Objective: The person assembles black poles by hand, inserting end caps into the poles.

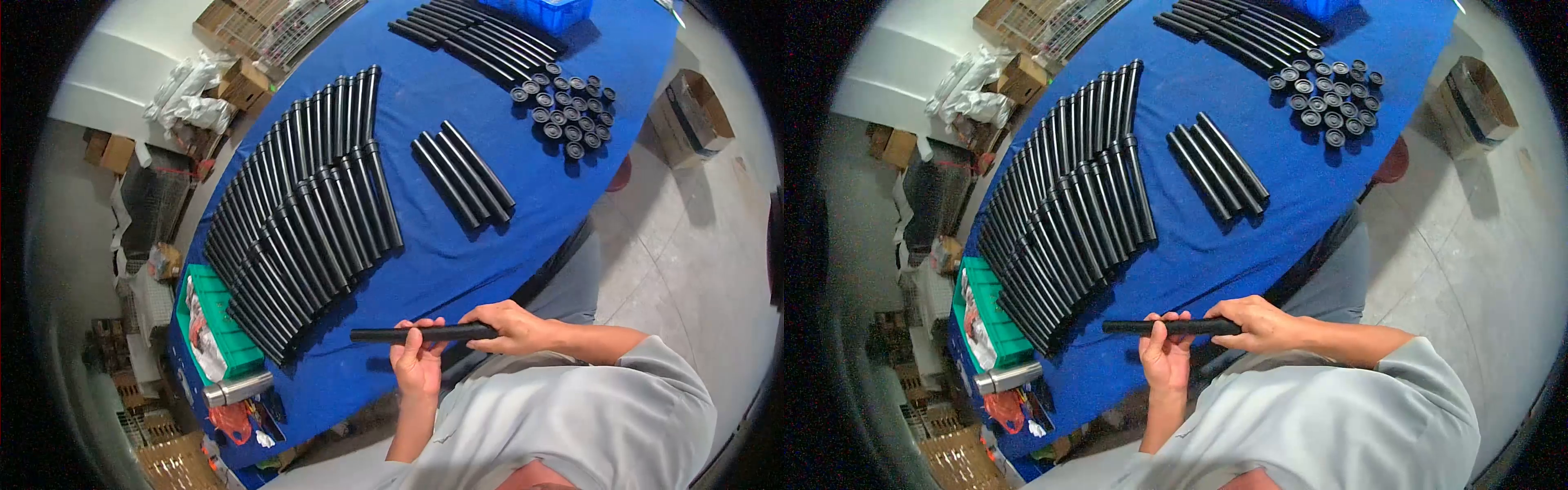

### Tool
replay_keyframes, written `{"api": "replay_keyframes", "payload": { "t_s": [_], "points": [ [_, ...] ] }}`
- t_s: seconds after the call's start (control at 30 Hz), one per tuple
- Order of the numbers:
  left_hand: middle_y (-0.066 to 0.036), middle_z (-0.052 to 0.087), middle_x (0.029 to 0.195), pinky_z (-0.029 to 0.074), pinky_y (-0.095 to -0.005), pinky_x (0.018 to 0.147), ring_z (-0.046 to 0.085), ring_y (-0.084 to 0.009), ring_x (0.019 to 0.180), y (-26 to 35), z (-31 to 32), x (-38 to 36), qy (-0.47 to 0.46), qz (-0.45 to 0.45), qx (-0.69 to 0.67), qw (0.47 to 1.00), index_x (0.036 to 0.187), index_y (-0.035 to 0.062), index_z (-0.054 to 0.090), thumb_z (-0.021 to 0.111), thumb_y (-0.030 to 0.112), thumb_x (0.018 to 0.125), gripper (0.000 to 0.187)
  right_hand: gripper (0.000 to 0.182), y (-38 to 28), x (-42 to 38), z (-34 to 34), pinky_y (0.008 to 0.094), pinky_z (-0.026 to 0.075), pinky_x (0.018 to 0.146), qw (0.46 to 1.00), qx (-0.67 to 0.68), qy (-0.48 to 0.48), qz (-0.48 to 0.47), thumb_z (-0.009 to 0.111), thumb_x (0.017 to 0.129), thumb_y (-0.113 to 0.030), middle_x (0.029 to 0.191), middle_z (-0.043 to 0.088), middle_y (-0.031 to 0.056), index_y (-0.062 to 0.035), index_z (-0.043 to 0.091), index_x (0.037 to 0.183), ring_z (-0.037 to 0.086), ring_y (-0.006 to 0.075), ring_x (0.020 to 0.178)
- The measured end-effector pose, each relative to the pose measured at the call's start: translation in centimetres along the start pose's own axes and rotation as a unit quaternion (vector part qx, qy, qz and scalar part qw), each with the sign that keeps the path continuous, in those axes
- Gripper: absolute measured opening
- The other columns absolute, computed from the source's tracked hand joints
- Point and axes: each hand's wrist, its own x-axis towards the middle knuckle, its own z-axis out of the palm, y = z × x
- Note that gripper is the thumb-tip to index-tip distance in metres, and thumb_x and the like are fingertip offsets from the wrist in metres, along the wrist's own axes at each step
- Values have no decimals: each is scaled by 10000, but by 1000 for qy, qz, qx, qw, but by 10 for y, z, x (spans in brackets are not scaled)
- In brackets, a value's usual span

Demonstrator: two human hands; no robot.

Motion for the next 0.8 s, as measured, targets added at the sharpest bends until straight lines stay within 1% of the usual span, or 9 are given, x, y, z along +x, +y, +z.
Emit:
{"api": "replay_keyframes", "payload": {
  "t_s": [0.13, 0.37, 0.4, 0.47, 0.5, 0.53, 0.6, 0.63, 0.8],
  "points": [
    [-178, 715, 1136, 622, -566, 904, 701, -369, 1108, 0, 1, -1, -7, -11, -12, 1000, 1155, 87, 610, 602, 82, 1021, 135, 368, -8, -1, -2, 441, 536, 730, 999, 8, -28, 42, 759, 889, -207, 923, 695, 204, 14, 646, 1161, 701, 366, 852],
    [-187, 704, 1192, 560, -599, 1008, 656, -384, 1197, 7, 4, -2, -41, 4, -18, 999, 1158, 82, 625, 623, 5, 956, 216, 455, -11, -2, -4, 405, 554, 679, 998, -24, 34, -50, 811, 858, -271, 907, 703, 182, 0, 658, 1189, 713, 321, 795],
    [-188, 702, 1199, 548, -603, 1024, 645, -386, 1217, 8, 5, -1, -46, 14, -18, 999, 1162, 81, 625, 626, -13, 939, 242, 452, -14, -1, -7, 385, 554, 683, 999, 26, -9, 43, 810, 864, -267, 925, 701, 177, -6, 656, 1199, 711, 294, 815],
    [-193, 694, 1221, 531, -611, 1044, 624, -393, 1250, 10, 8, 2, -65, 0, -49, 997, 1181, 77, 626, 617, -48, 886, 320, 447, -20, 5, -16, 347, 553, 692, 962, 129, -94, 221, 808, 877, -260, 961, 697, 168, -18, 650, 1219, 707, 239, 857],
    [-193, 694, 1223, 528, -615, 1047, 624, -395, 1250, 12, 17, 2, -57, -1, -54, 997, 1182, 76, 628, 619, -50, 878, 329, 471, -19, 6, -18, 351, 558, 676, 971, 94, -98, 196, 802, 885, -233, 987, 680, 179, -20, 626, 1267, 706, 249, 848],
    [-193, 694, 1225, 524, -619, 1050, 624, -397, 1249, 13, 23, 2, -48, 0, -58, 997, 1184, 75, 630, 621, -53, 870, 339, 474, -9, 4, -14, 364, 558, 673, 995, 2, -45, 84, 794, 892, -232, 979, 674, 178, -17, 618, 1277, 700, 266, 828],
    [-189, 697, 1221, 548, -609, 1027, 645, -386, 1216, 11, 20, 4, -37, 1, -44, 998, 1181, 76, 641, 624, -25, 926, 274, 480, 12, 0, 1, 389, 560, 666, 971, -180, 59, -143, 779, 907, -229, 962, 663, 176, -12, 602, 1297, 689, 300, 787],
    [-187, 698, 1215, 557, -605, 1016, 651, -383, 1205, 8, 9, 6, -35, 2, -33, 999, 1178, 76, 643, 622, -14, 944, 252, 467, 12, 1, 3, 426, 554, 662, 967, -183, 69, -166, 744, 936, -229, 951, 649, 174, -2, 581, 1310, 661, 344, 748],
    [-177, 705, 1189, 588, -590, 976, 670, -374, 1172, 6, -5, 3, -40, 16, -31, 999, 1183, 79, 639, 599, 26, 1001, 193, 373, -2, 2, -3, 426, 541, 655, 989, -88, 54, -103, 706, 966, -242, 955, 653, 180, -2, 616, 1237, 657, 335, 727]
  ]
}}
